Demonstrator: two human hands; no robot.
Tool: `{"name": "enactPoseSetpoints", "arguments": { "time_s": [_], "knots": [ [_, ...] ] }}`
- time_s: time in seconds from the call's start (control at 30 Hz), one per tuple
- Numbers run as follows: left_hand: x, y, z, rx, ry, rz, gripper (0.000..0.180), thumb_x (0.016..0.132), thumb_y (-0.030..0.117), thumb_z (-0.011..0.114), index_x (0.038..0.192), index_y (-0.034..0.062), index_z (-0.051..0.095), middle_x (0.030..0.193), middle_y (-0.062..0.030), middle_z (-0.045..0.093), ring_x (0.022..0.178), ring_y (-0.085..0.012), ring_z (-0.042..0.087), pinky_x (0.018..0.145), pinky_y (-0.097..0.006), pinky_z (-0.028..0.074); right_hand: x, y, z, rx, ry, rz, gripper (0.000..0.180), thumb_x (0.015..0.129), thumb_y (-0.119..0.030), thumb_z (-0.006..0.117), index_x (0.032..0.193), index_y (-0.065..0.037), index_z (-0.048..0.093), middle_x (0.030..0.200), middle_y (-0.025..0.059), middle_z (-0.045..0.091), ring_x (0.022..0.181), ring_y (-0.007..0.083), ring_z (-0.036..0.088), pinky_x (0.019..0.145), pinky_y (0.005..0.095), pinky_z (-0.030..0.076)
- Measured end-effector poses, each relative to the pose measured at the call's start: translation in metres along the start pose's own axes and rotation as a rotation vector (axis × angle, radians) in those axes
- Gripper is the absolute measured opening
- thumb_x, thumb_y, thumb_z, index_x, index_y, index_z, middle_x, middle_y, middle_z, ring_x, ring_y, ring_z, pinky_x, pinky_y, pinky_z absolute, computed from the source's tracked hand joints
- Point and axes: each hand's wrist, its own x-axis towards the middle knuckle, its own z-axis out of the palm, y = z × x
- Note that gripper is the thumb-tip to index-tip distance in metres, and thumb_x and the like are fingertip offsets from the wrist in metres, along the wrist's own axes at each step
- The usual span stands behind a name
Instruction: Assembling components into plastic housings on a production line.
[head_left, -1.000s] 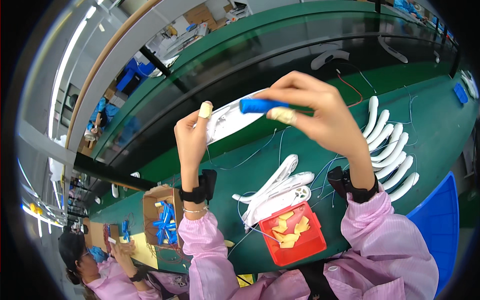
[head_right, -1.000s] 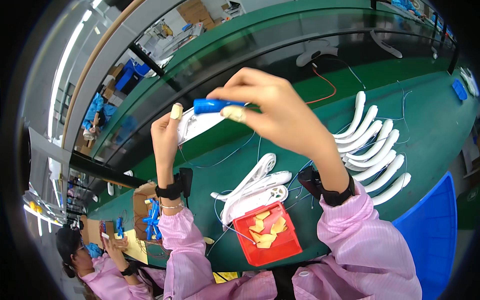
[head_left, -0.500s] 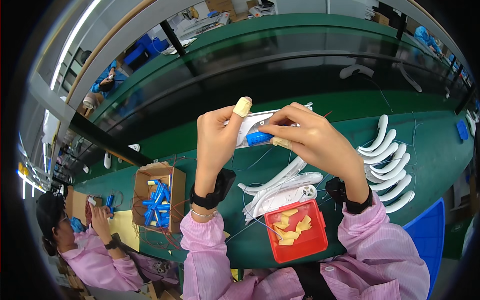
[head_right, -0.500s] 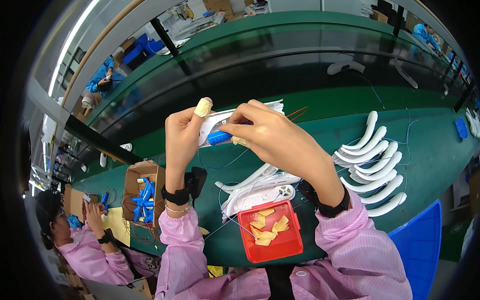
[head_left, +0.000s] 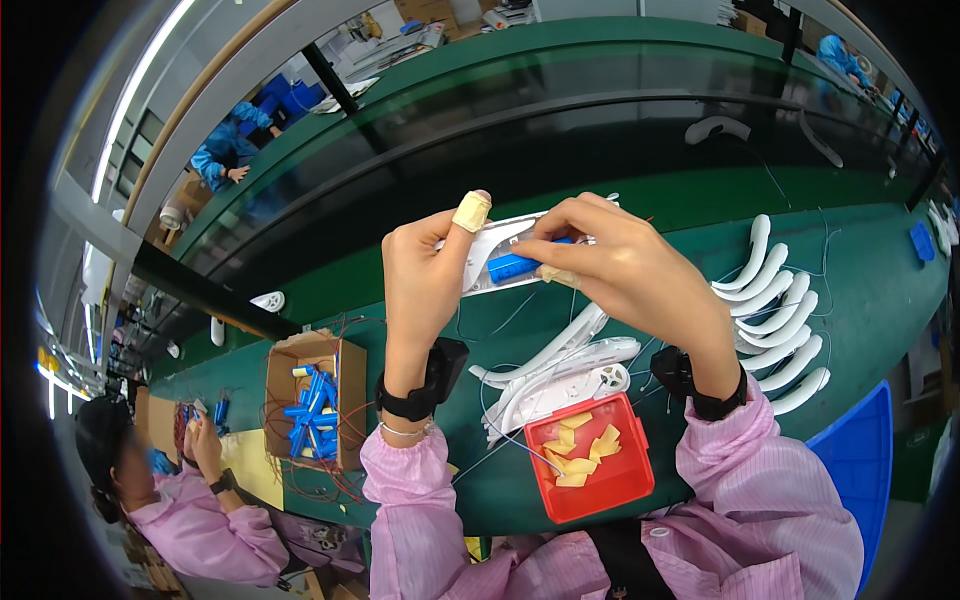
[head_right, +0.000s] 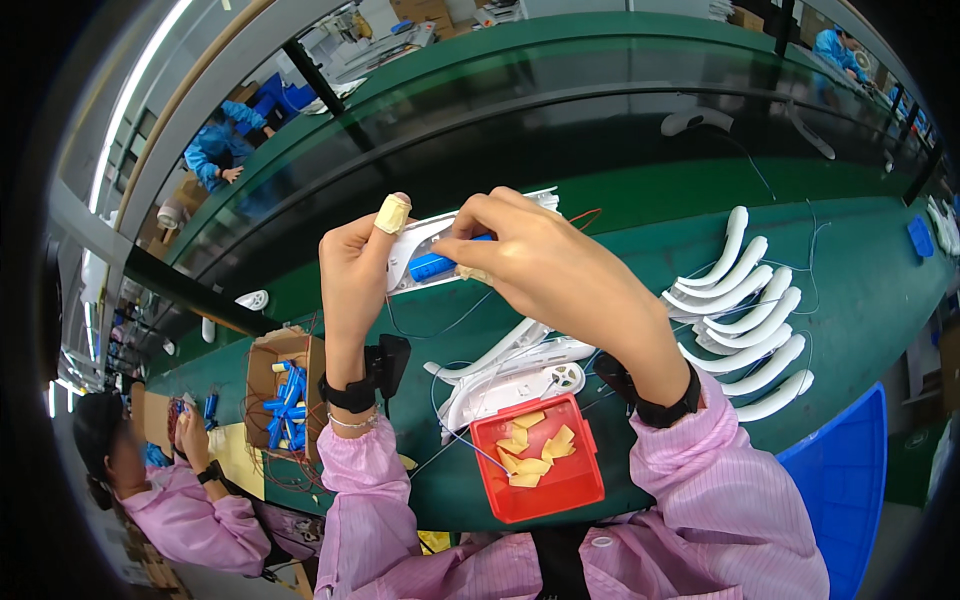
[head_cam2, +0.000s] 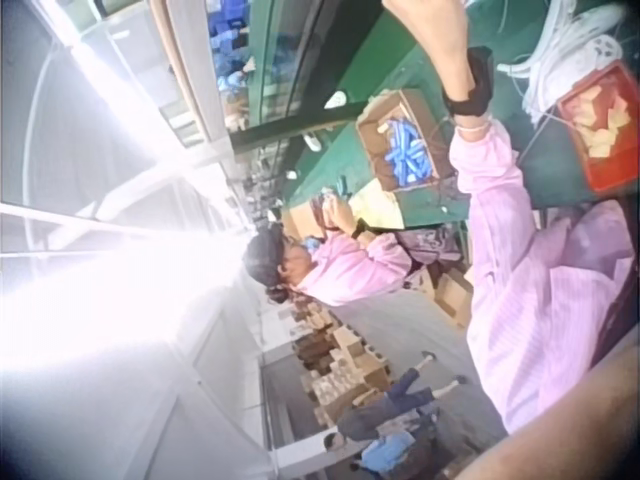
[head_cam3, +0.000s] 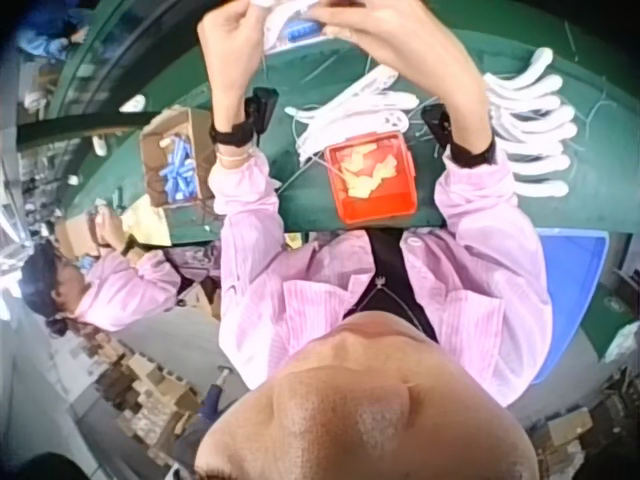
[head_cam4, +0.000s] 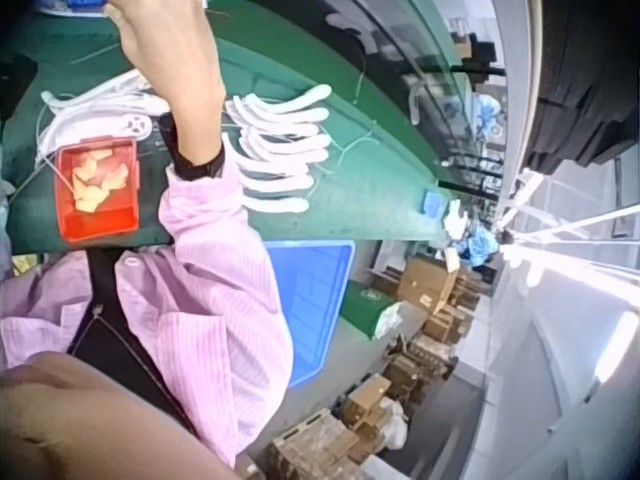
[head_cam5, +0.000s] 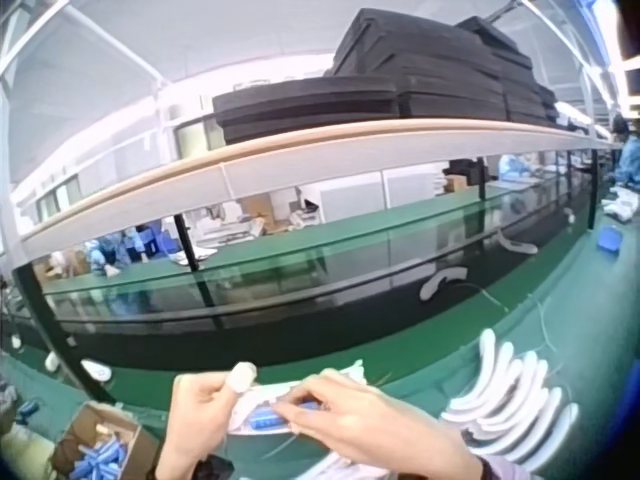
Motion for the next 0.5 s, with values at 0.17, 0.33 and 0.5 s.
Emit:
{"name": "enactPoseSetpoints", "arguments": {
  "time_s": [0.17, 0.33, 0.5],
  "knots": [
    [0.0, 0.0, 0.001, 0.007, -0.001, -0.042, 0.039, 0.094, 0.03, 0.065, 0.086, -0.0067, 0.073, 0.052, -0.0015, 0.052, 0.052, -0.0024, 0.044, 0.046, -0.023, 0.032, -0.001, 0.001, 0.004, -0.013, 0.008, -0.004, 0.023, 0.081, -0.005, 0.068, 0.103, -0.003, 0.072, 0.093, 0.0095, 0.061, 0.087, 0.0253, 0.058, 0.074, 0.0364, 0.052],
    [-0.004, 0.003, 0.002, 0.033, 0.008, -0.052, 0.039, 0.096, 0.03, 0.064, 0.084, -0.0062, 0.073, 0.056, 0.0012, 0.054, 0.053, -0.0014, 0.042, 0.046, -0.022, 0.03, 0.002, 0.003, 0.003, -0.129, 0.005, -0.079, 0.025, 0.077, -0.004, 0.071, 0.101, -0.004, 0.074, 0.093, 0.0084, 0.062, 0.087, 0.025, 0.058, 0.075, 0.0367, 0.052],
    [-0.008, 0.004, -0.004, 0.096, -0.054, 0.039, 0.034, 0.095, 0.024, 0.065, 0.086, -0.0074, 0.073, 0.06, -0.0006, 0.059, 0.058, -0.0031, 0.048, 0.05, -0.022, 0.034, 0.009, 0.004, 0.003, 0.078, 0.254, 0.051, 0.047, 0.074, -0.01, 0.077, 0.12, -0.006, 0.069, 0.093, 0.0132, 0.069, 0.092, 0.0295, 0.063, 0.076, 0.0361, 0.052]
  ]
}}
